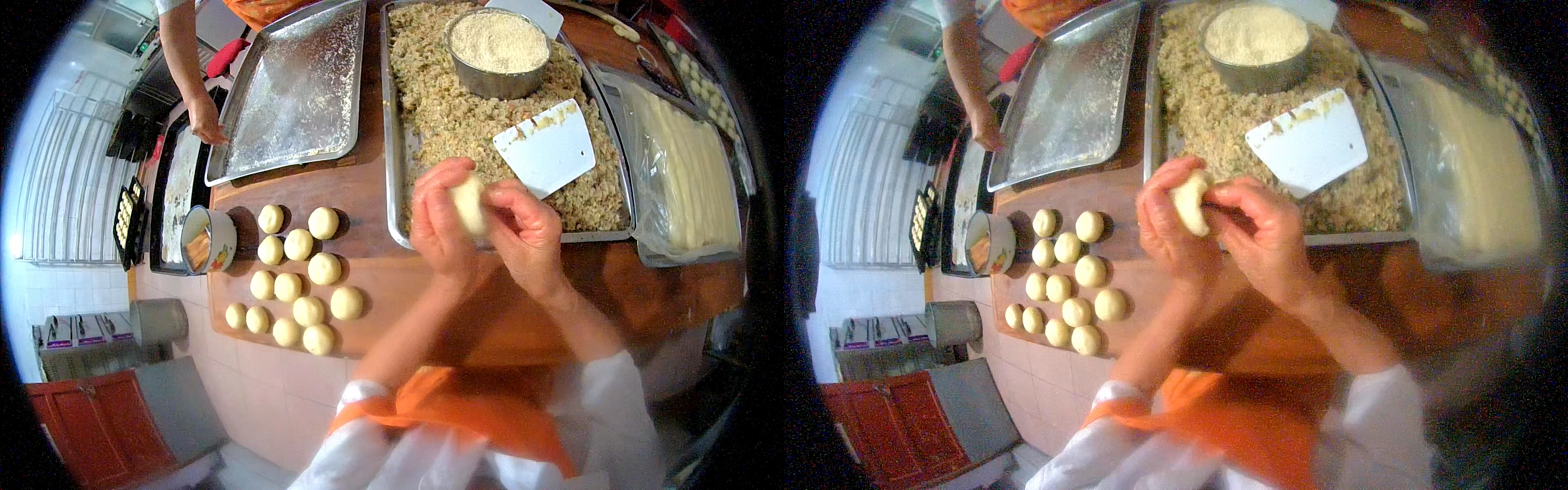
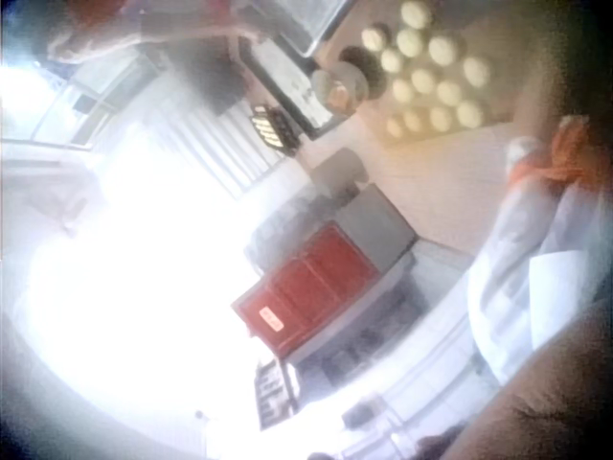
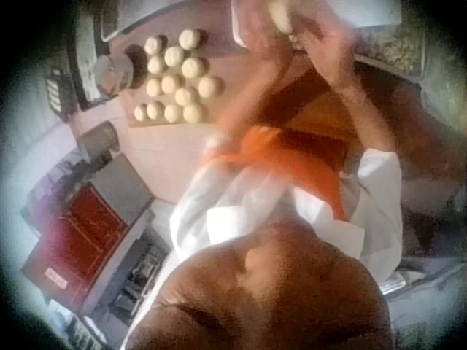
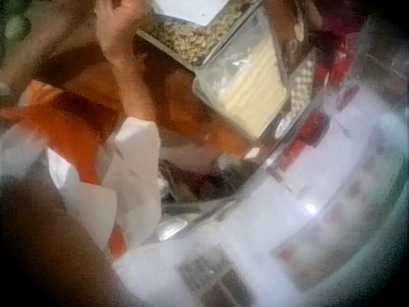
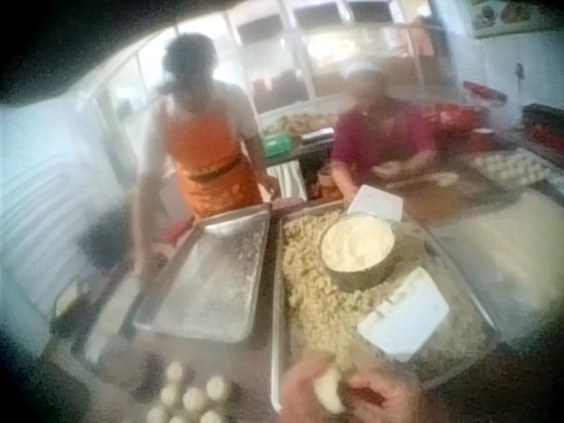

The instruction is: The person prepares buns by flattening dough balls, adding filling from a tray, sealing the dough, and placing the finished buns onto a baking tray.

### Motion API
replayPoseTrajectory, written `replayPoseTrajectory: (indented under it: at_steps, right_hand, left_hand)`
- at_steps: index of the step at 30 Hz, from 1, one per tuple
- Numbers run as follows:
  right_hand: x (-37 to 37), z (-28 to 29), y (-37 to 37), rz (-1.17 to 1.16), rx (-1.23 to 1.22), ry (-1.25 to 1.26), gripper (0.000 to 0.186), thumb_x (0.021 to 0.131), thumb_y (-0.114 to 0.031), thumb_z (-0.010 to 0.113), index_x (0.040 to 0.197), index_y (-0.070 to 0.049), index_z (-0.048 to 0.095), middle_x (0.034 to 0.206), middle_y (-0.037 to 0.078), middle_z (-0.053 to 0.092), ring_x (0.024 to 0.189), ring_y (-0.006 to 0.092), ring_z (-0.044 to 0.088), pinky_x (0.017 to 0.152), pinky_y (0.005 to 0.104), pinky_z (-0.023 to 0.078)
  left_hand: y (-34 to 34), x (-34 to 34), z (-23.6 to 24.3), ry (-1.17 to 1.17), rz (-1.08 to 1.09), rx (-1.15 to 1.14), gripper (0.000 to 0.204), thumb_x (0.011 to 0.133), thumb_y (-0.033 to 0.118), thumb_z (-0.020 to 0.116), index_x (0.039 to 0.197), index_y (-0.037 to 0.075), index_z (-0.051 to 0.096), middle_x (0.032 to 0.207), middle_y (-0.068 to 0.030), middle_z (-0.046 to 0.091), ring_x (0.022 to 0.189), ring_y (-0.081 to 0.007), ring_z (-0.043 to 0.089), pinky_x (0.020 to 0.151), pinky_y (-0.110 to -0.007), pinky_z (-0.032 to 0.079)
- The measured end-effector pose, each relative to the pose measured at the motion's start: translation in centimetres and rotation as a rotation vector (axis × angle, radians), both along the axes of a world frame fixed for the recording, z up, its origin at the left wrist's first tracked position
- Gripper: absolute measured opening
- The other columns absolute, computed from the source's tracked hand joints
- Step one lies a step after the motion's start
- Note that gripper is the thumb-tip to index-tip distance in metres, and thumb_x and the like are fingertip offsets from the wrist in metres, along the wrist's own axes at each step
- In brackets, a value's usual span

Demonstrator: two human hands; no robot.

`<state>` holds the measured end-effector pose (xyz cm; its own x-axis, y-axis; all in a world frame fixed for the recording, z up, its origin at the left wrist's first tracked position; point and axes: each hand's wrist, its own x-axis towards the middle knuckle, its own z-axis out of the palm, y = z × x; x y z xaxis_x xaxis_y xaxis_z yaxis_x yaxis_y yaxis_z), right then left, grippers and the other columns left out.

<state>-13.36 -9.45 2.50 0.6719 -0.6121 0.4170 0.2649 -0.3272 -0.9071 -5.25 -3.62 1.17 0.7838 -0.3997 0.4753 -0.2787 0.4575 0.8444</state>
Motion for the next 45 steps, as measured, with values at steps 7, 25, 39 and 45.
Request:
replayPoseTrajectory:
  at_steps: [7,25,39,45]
  right_hand:
    - [-0.2,1.7,0.0,0.209,0.643,0.051,0.017,0.085,-0.006,0.057,0.1,0.001,0.059,0.097,0.005,0.06,0.081,0.0082,0.056,0.07,0.0214,0.048]
    - [2.0,-0.4,-0.6,0.117,-0.062,0.196,0.044,0.085,-0.013,0.054,0.125,-0.002,0.039,0.122,0.009,0.047,0.112,0.017,0.046,0.093,0.0282,0.039]
    - [2.1,1.9,-1.6,0.038,0.567,-0.045,0.067,0.088,-0.038,0.05,0.14,-0.012,0.016,0.145,0.011,0.009,0.131,0.0262,0.02,0.103,0.0446,0.024]
    - [1.6,0.0,-1.4,0.175,0.193,0.168,0.069,0.077,-0.019,0.067,0.132,-0.001,0.029,0.124,0.011,0.045,0.113,0.018,0.044,0.095,0.0301,0.036]
  left_hand:
    - [-0.4,1.7,-1.2,-0.442,0.109,-0.133,0.038,0.091,0.019,0.032,0.119,-0.003,0.044,0.13,-0.0219,0.038,0.118,-0.0312,0.041,0.097,-0.039,0.034]
    - [1.6,0.6,1.4,1.068,-0.518,-0.078,0.032,0.09,0.036,0.042,0.109,0.011,0.051,0.109,-0.0035,0.053,0.103,-0.0187,0.051,0.089,-0.037,0.042]
    - [-2.8,4.2,1.0,1.036,-0.459,-0.303,0.028,0.091,0.031,0.042,0.106,0.009,0.051,0.099,-0.0049,0.055,0.093,-0.0177,0.053,0.082,-0.035,0.045]
    - [1.2,0.3,2.3,1.045,-0.603,-0.153,0.028,0.091,0.034,0.041,0.108,0.014,0.052,0.104,-0.0037,0.056,0.098,-0.017,0.053,0.086,-0.034,0.043]
